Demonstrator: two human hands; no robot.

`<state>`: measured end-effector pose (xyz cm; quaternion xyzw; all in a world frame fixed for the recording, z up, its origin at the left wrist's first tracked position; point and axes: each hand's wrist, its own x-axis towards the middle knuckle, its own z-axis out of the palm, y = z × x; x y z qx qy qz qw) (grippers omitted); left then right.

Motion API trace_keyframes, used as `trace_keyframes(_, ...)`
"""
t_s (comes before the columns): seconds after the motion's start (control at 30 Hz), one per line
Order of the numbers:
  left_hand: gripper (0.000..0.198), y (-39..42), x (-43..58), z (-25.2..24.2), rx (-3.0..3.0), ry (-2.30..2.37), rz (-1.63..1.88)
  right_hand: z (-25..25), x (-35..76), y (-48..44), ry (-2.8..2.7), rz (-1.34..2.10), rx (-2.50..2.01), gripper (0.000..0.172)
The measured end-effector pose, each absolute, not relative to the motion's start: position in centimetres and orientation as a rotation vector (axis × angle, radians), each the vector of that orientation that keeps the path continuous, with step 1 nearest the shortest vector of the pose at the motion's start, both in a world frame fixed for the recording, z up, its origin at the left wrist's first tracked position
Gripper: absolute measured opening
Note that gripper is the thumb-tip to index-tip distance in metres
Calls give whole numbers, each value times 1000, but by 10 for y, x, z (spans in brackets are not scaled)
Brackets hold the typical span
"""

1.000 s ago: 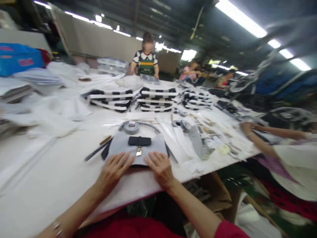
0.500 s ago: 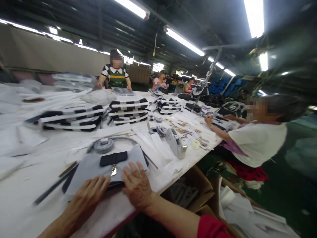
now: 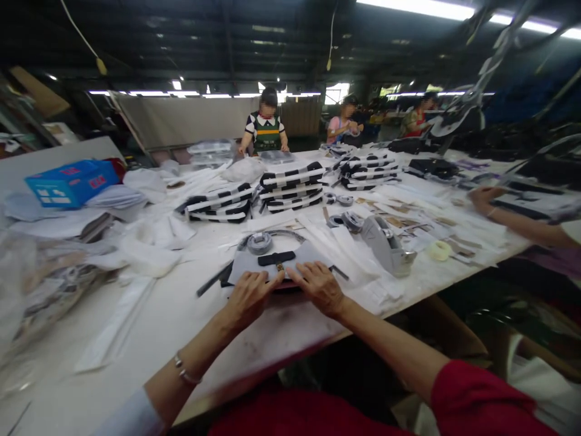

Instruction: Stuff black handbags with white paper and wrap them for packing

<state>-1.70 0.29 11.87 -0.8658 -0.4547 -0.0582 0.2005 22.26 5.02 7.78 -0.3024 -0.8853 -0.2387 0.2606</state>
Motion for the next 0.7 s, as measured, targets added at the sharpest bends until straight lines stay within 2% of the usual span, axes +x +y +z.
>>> trace_keyframes(0.23,49,-15,-10,105,-2253,-1238,-297,86,219,61,-2533,-614,-695,41)
trace_keyframes(0.47,48,-8,15,82,-2067,-1269,-366,95,215,64,-2551,-606,-712,30)
trace_keyframes(0.7,42,8,9,75,-2101,-1199,-484,102,214,64,-2557,-596,-730,28)
